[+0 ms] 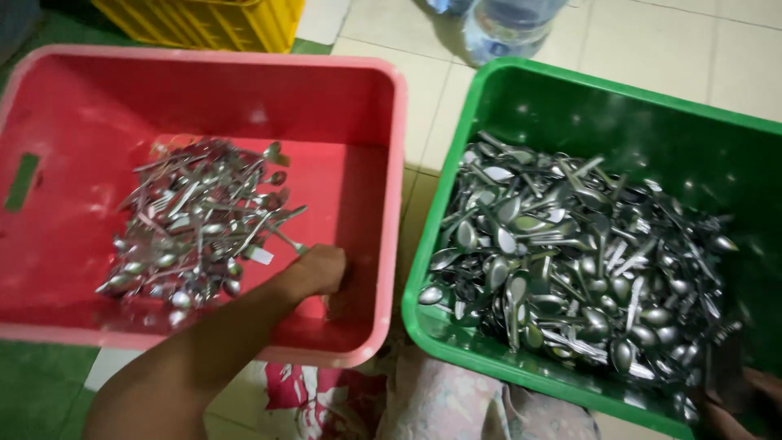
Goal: The person sorts metal spoons and forks from a green bin into a pink bin. They pick up handfuls of spoons, separate them from forks, and place the sorted items into the pink bin. The person also uses a rubber band to bundle a small group of spoons before placing them in the pink bin.
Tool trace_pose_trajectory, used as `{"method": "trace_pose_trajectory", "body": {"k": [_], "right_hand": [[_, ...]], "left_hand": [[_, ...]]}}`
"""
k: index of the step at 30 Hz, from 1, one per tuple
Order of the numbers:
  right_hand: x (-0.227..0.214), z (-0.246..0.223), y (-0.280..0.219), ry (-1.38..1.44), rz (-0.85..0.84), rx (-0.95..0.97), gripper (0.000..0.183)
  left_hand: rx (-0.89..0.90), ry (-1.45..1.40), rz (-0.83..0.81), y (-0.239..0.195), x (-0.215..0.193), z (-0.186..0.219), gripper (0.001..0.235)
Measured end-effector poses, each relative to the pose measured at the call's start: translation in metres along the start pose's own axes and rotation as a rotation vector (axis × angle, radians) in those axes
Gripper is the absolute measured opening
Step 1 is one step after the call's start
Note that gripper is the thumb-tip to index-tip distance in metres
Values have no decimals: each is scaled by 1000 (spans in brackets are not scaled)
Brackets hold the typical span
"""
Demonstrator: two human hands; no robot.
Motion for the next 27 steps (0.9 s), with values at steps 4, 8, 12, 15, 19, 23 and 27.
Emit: {"method": "trace_pose_trajectory", "body": {"k": [4,8,12,15,19,23,27], "right_hand": [[24,-104,-39,106,14,49,17],[17,-197,-46,13,-12,120,22],[25,-210,-75,50,169,107,48],[23,-231,-76,106,300,-5,65],[17,-268,-85,65,315,-49,59],[18,-278,-82,272,277,85,54],[13,-307,-86,200,304,53,49]], "left_hand": [[7,-146,91,-33,-65,3,23],[-73,-217,13,-51,-119,-2,25],[-294,-517,81,-99,-187,-1,12],[-316,-768,144,-118,-197,-1,7],[-292,-651,193,-108,-166,-23,8],[-247,-782,257,-105,-157,-27,16],[-259,-991,334,-113,-168,-20,18]]}}
Point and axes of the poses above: each hand's wrist, its own y-axis towards the middle knuckle, its own x-axis out of the palm, z = x × y, the point moved 8 cm from there along y, towards the middle knuckle, and after that the axes turned 10 degrees about x, right-handed, at the moved point
